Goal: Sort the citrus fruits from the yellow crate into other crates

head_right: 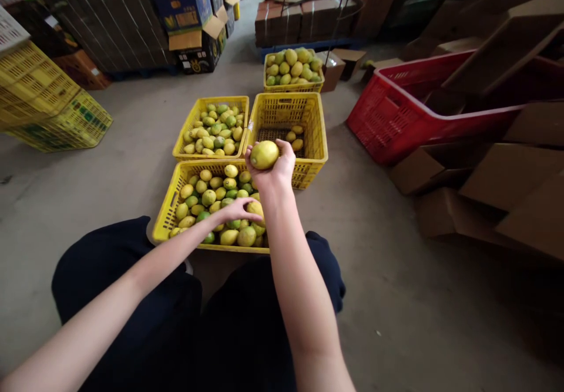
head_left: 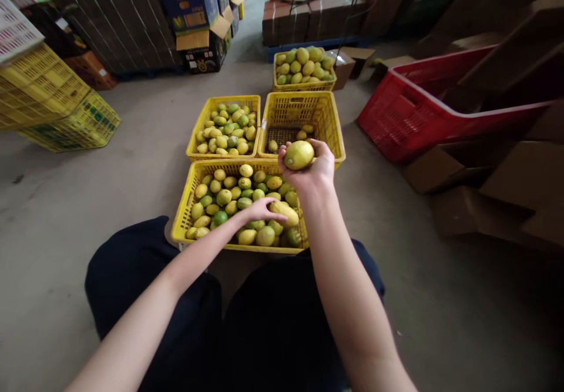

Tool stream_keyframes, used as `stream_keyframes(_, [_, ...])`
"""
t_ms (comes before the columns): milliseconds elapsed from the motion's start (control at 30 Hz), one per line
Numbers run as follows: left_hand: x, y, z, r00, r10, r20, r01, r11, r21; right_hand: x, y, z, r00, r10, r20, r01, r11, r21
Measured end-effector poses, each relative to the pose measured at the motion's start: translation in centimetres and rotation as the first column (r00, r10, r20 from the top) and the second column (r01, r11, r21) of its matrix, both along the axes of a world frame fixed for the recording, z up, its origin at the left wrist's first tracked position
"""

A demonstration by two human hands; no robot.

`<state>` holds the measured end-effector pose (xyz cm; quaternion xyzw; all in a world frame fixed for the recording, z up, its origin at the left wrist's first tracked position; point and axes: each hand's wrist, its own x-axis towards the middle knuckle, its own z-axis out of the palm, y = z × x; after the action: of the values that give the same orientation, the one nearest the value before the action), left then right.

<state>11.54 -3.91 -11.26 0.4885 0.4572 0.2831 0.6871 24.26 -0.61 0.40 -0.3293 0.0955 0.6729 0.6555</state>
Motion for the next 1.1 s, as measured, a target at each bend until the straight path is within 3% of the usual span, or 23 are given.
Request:
stream_keyframes(67, [-1.9, 1.9, 1.5, 0.998, -0.057, 0.041, 0.057, 0.998, 0.009, 0.1, 0.2, -0.1, 1.000, -0.005, 0.006, 0.005, 1.000, 0.002])
stream_keyframes(133, [-4.5, 2.7, 3.9, 0.985, -0.034, 0.168, 0.033, 0.999, 0.009, 0.0, 0.5, -0.2, 1.000, 0.013, 0.014, -0.013, 1.000, -0.010])
stream_keyframes(233, [-7.8, 2.7, 7.6, 0.891, 0.108, 0.440, -0.075, 0.993, -0.092, -0.9, 0.6, -0.2, 0.998, 0.051, 0.031, -0.050, 0.999, -0.016])
stream_keyframes(333, [-9.8, 2.4, 9.6, 0.749, 0.325, 0.577, -0.222, 0.944, -0.242, -2.4, 0.3, -0.1, 0.991, 0.118, 0.067, -0.119, 0.993, 0.008])
stream_keyframes(433, [-11.0, 2.9, 9.9, 0.600, 0.547, 0.584, -0.386, 0.837, -0.388, -4.1, -0.2, -0.1, 0.975, 0.207, 0.078, -0.212, 0.976, 0.055])
stream_keyframes(533, [-11.5, 3.4, 10.0, 0.469, 0.652, 0.596, -0.455, 0.757, -0.469, -5.3, -0.5, -0.3, 0.965, 0.253, 0.071, -0.259, 0.962, 0.084])
stream_keyframes(733, [-10.8, 2.6, 11.4, 0.359, 0.661, 0.659, -0.360, 0.750, -0.555, -6.4, -0.5, -0.2, 0.973, 0.203, 0.113, -0.211, 0.976, 0.061])
stream_keyframes(867, [-10.4, 2.6, 11.7, 0.359, 0.670, 0.650, -0.286, 0.742, -0.607, -6.7, -0.3, -0.5, 0.974, 0.150, 0.167, -0.152, 0.988, 0.004])
stream_keyframes(1100, [-10.3, 3.7, 12.2, 0.343, 0.640, 0.688, -0.249, 0.768, -0.591, -7.4, -0.2, -0.2, 0.972, 0.212, 0.103, -0.230, 0.948, 0.221])
